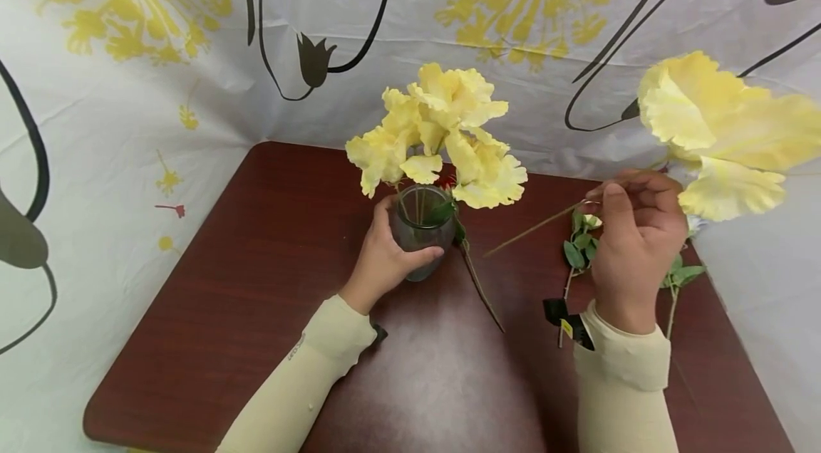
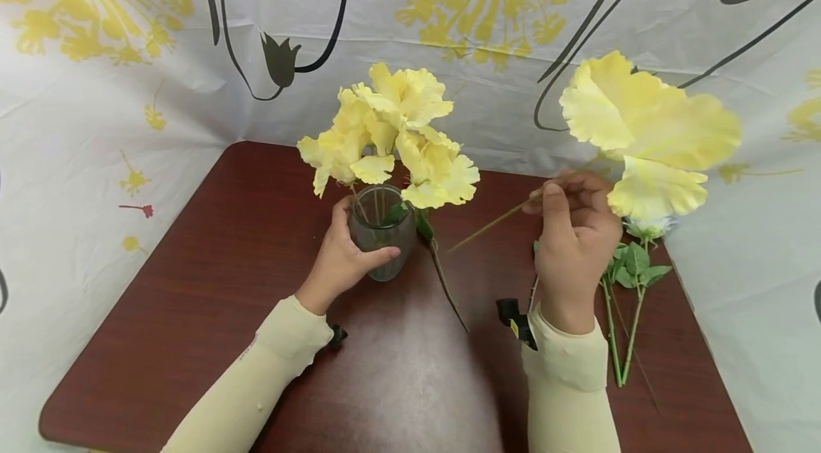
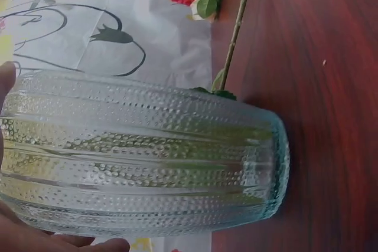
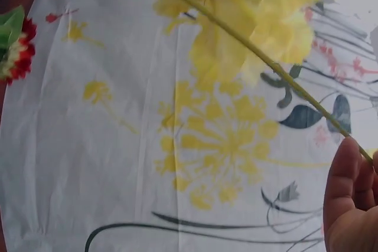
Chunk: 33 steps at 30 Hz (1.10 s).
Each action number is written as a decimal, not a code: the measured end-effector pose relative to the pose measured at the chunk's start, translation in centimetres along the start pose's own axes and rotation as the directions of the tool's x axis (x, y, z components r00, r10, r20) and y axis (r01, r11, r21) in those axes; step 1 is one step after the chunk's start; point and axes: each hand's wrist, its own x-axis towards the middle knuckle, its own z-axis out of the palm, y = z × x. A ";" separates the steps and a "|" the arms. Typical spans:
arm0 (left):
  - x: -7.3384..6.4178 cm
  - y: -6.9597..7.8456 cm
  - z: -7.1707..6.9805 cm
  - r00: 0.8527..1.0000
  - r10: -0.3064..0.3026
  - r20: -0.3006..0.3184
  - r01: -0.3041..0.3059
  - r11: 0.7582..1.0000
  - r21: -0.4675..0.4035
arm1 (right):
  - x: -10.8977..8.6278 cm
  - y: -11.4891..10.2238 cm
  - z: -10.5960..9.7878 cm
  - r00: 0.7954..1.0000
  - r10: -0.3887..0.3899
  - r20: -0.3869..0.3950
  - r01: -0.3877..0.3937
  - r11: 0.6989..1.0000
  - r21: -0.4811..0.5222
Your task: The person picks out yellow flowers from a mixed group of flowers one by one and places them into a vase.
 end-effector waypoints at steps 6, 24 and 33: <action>-0.1 -0.1 0.4 1.000 -0.001 -0.030 0.001 1.000 -0.006 | -0.7 0.0 2.0 0.996 -0.092 -0.023 0.094 0.989 0.111; -0.4 0.1 1.0 1.000 -0.013 -0.014 0.013 1.000 0.013 | -0.2 0.6 4.4 0.977 -0.122 -0.176 0.171 0.940 0.296; -0.4 0.1 0.8 1.000 -0.007 -0.016 0.007 1.000 0.009 | -1.7 2.9 4.6 0.999 -0.040 -0.027 0.045 0.975 0.219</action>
